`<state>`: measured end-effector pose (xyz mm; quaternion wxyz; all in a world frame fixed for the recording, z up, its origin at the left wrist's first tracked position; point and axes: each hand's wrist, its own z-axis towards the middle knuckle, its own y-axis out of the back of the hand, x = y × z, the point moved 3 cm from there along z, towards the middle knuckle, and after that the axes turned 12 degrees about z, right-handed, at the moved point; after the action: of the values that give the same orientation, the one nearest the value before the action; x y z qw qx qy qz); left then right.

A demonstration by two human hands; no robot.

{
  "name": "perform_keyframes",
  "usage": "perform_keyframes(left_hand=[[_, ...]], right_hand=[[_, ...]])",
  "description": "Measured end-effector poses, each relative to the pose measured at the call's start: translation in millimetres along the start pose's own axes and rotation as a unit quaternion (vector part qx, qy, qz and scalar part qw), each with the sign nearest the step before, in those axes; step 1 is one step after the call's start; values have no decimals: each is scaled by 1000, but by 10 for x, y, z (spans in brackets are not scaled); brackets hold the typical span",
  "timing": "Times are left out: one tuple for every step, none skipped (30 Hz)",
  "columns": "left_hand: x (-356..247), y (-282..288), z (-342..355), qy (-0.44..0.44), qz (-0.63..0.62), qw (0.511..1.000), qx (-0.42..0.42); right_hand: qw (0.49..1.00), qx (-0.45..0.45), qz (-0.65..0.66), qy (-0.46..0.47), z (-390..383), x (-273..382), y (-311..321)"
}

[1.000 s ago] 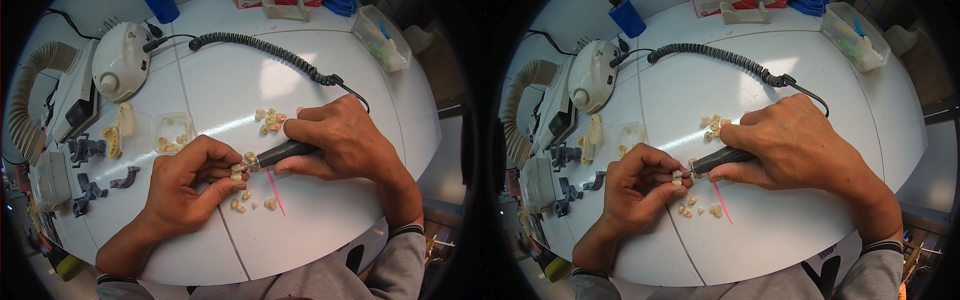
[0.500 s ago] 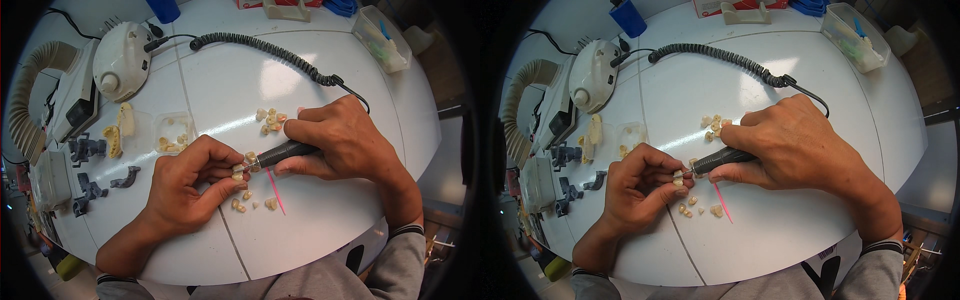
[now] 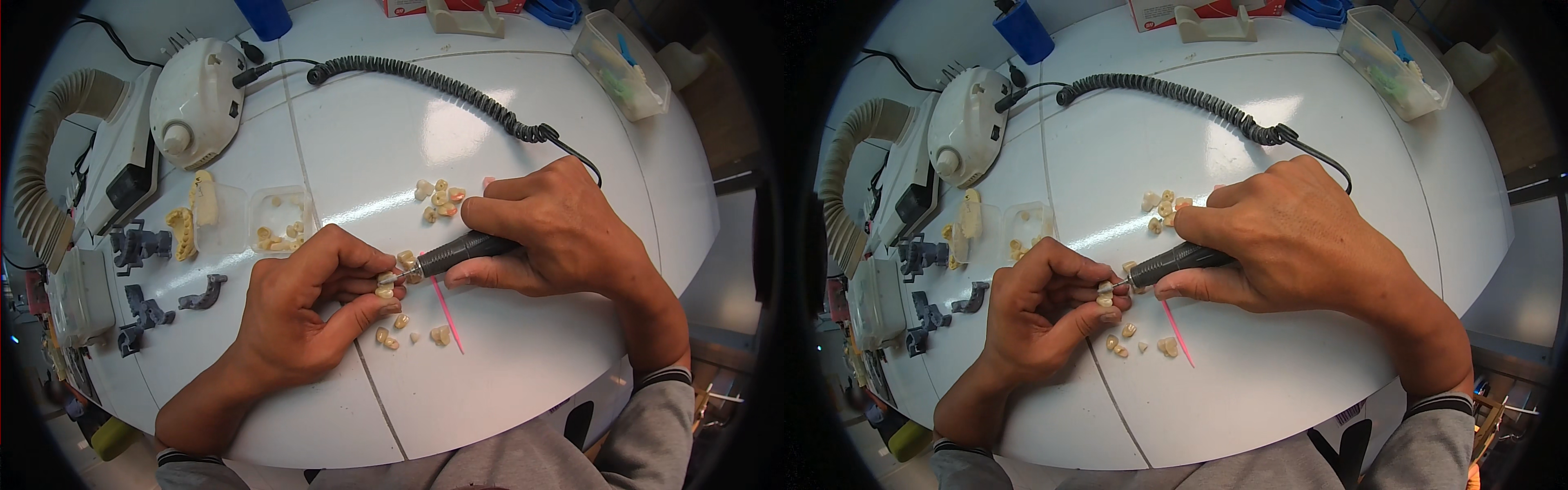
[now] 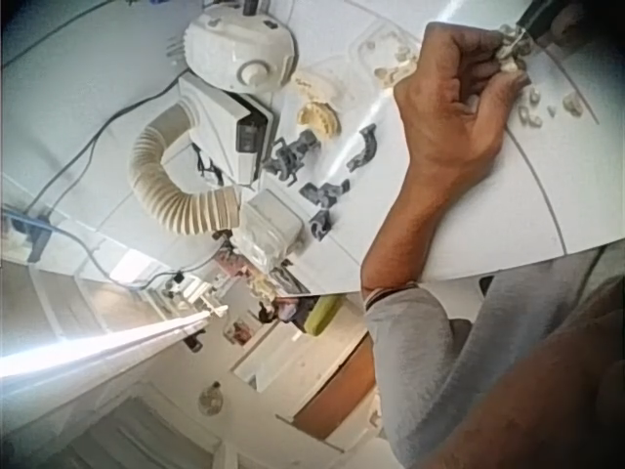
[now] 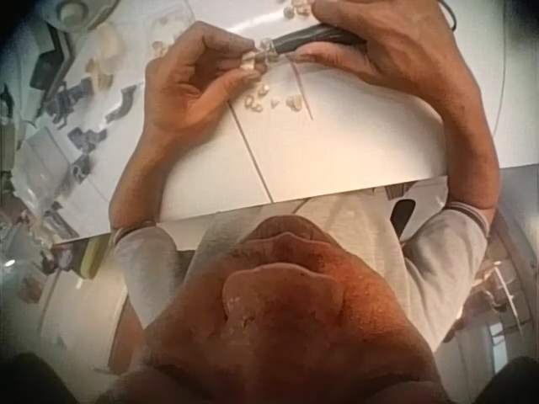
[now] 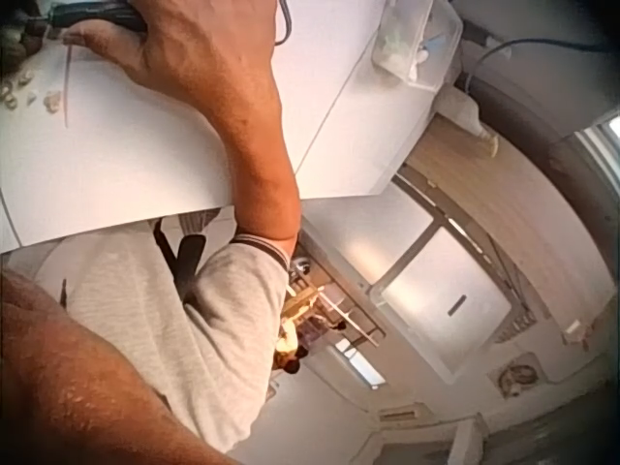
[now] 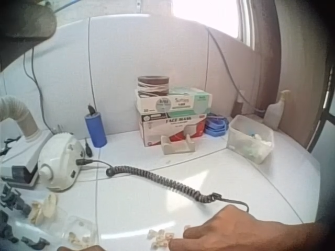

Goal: Refining and polishing dental crowns using a rotary handpiece.

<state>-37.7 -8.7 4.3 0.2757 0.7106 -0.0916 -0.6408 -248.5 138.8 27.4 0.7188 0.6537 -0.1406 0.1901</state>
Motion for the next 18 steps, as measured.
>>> perform_keyframes(left_hand=[[-3, 2, 0, 0, 0, 1000, 0], [-6, 5, -1, 3, 1, 1000, 1], [-2, 2, 2, 5, 2, 1000, 3], [2, -1, 4, 5, 1, 1000, 4], [6, -5, 7, 3, 0, 1000, 5], [3, -4, 6, 2, 1, 1000, 5], [2, -3, 5, 3, 1, 1000, 6], [2, -1, 5, 3, 2, 1000, 6], [4, 0, 5, 3, 4, 1000, 7], [4, 0, 5, 3, 4, 1000, 7], [3, -1, 5, 3, 4, 1000, 7], [-2, 2, 5, 3, 6, 1000, 7], [-3, 3, 3, 2, 6, 1000, 6], [-4, 2, 0, -1, 8, 1000, 4], [1, -2, 0, -3, 9, 1000, 3], [4, -5, -1, -4, 9, 1000, 3], [7, -7, -1, -3, 8, 1000, 2], [9, -9, -1, -2, 8, 1000, 1]], right_hand=[[1000, 1, 2, 0, 0, 0, 4], [1000, 3, 5, -1, 0, -1, 6], [1000, 3, 5, -2, -2, -6, 5], [1000, 4, 7, -3, -3, -11, 4], [1000, 4, 9, -4, -5, -15, 2], [1000, 4, 9, -4, -5, -14, 4], [1000, 3, 7, -3, -3, -11, 7], [1000, 2, 5, -3, -2, -9, 10], [1000, 2, 5, -3, 1, -9, 8], [1000, 5, 2, -3, 3, -10, 5], [1000, 8, -1, -4, 4, -10, 2], [1000, 8, -1, -3, 2, -11, -3], [1000, -2, -1, 3, -3, -10, -8], [1000, -12, -1, 10, -5, -6, -6], [1000, -12, -1, 10, -5, -4, -6], [1000, -8, -3, 8, -5, -2, -7], [1000, -4, -5, 6, -5, 0, -7], [1000, -3, -5, 5, -6, 4, -6]])
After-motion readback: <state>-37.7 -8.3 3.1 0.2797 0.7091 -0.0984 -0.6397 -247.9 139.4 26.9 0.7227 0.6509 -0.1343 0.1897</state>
